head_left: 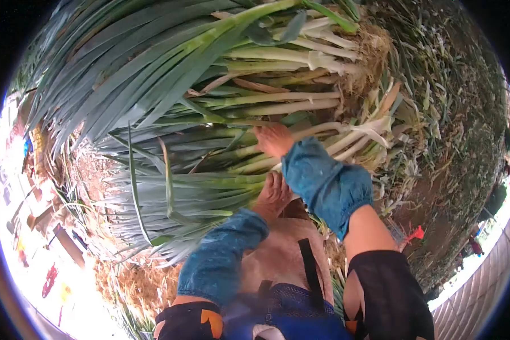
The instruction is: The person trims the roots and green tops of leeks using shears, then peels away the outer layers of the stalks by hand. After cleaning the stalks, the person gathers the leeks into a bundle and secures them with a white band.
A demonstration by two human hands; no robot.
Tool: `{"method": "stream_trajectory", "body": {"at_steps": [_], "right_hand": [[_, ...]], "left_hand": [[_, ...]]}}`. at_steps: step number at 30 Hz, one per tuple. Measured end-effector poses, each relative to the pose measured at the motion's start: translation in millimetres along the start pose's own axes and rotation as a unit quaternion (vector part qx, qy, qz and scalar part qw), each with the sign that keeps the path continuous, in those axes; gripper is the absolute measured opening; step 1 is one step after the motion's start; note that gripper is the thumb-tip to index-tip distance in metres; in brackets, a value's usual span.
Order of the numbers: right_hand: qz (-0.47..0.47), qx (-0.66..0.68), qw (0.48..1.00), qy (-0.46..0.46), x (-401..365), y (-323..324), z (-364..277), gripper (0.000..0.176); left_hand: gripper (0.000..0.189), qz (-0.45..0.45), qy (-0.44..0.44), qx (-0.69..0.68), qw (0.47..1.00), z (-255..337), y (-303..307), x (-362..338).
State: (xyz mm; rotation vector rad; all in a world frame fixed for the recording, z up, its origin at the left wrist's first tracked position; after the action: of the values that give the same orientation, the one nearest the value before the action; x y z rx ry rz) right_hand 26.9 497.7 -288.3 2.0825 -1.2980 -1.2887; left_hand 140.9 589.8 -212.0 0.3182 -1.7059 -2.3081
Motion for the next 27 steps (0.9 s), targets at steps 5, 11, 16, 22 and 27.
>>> {"method": "stream_trajectory", "body": {"at_steps": [5,11,16,22,27], "right_hand": [[-0.033,-0.063,0.997,0.030,-6.9,16.1,3.4,0.013],[-0.079,0.108,0.990,-0.053,-132.6,123.0,81.6,0.024],[0.288,0.259,0.824,-0.413,-314.9,229.1,275.5,0.036],[0.253,-0.234,0.867,-0.359,-335.9,252.5,259.0,0.041],[0.180,-0.107,0.943,-0.259,-212.7,122.5,144.8,0.055]], "left_hand": [[0.039,-0.012,0.000,0.084,0.996,-0.2,3.5,5.7],[0.041,0.013,0.025,0.045,0.999,4.2,13.2,13.6],[0.040,0.047,0.027,0.031,0.998,6.7,13.0,14.5],[0.070,-0.076,0.045,-0.038,0.995,6.4,16.8,16.5],[0.085,-0.105,0.070,-0.146,0.981,-9.9,40.9,25.8]]}}
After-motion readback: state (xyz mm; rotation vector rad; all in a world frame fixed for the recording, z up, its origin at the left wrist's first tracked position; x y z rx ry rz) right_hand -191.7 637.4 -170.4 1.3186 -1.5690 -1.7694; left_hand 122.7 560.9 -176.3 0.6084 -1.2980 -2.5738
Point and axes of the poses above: each hand's wrist, its own x-axis towards the middle knuckle, its own y-axis out of the back of the hand, z = x × y, the point moved 2 cm from there along x, towards the middle knuckle, and after that the axes turned 5 degrees about z, right-handed, at the moved point
